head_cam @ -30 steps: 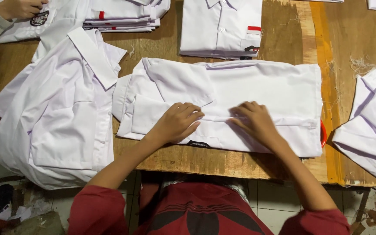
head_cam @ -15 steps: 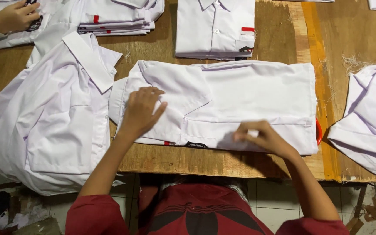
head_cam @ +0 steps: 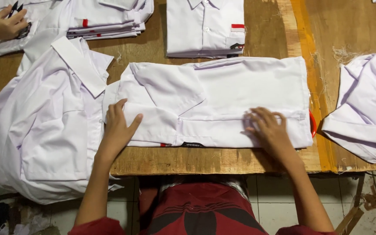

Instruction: Buttoning the top buttons of white school shirts and folding them neatly on a wooden table.

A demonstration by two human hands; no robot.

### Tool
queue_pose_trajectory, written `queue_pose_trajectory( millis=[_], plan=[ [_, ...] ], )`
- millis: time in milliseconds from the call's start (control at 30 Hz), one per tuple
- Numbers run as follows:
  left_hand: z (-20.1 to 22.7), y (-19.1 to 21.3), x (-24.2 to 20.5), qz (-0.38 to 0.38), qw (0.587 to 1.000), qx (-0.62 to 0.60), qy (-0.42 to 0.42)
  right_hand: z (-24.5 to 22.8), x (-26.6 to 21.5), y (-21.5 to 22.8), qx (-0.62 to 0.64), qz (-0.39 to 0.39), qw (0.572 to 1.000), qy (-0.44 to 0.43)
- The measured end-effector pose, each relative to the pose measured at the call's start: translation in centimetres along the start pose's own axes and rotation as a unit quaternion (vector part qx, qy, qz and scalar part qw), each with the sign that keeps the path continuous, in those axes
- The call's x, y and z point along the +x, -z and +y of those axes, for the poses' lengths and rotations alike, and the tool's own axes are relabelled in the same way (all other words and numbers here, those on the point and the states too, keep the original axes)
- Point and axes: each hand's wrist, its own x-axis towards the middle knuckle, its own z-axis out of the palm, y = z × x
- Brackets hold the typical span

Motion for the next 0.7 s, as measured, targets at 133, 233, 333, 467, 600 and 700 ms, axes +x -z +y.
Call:
queue_pose_trajectory(
  millis=[133, 233, 333, 467, 600, 700],
  plan=[
    [-1.2, -0.8, -0.7, 0.04, 0.996, 0.016, 0.083, 6.6, -2.4, -0.8, -0.087, 0.196, 0.97, -0.115],
    [-1.7, -0.5, -0.6, 0.003, 0.991, 0.057, 0.12, 8.1, -3.7, 1.7, 0.254, 0.13, 0.898, -0.336],
    [-3.9, -1.0, -0.1, -0.01, 0.989, 0.077, 0.129, 9.9, -5.0, 1.2, 0.298, 0.083, 0.889, -0.338],
    [-1.4, 0.2, -1.1, -0.031, 0.982, 0.036, 0.182, 8.9, -4.9, 2.0, 0.299, 0.043, 0.879, -0.368],
    [-2.6, -1.2, -1.6, 0.039, 0.995, -0.043, 0.078, 7.0, -4.3, 3.8, 0.399, 0.064, 0.819, -0.406],
    [-4.6, -2.8, -1.0, 0.077, 0.995, -0.017, 0.059, 6.7, -4.9, 2.9, 0.389, 0.093, 0.821, -0.408]
  ],
)
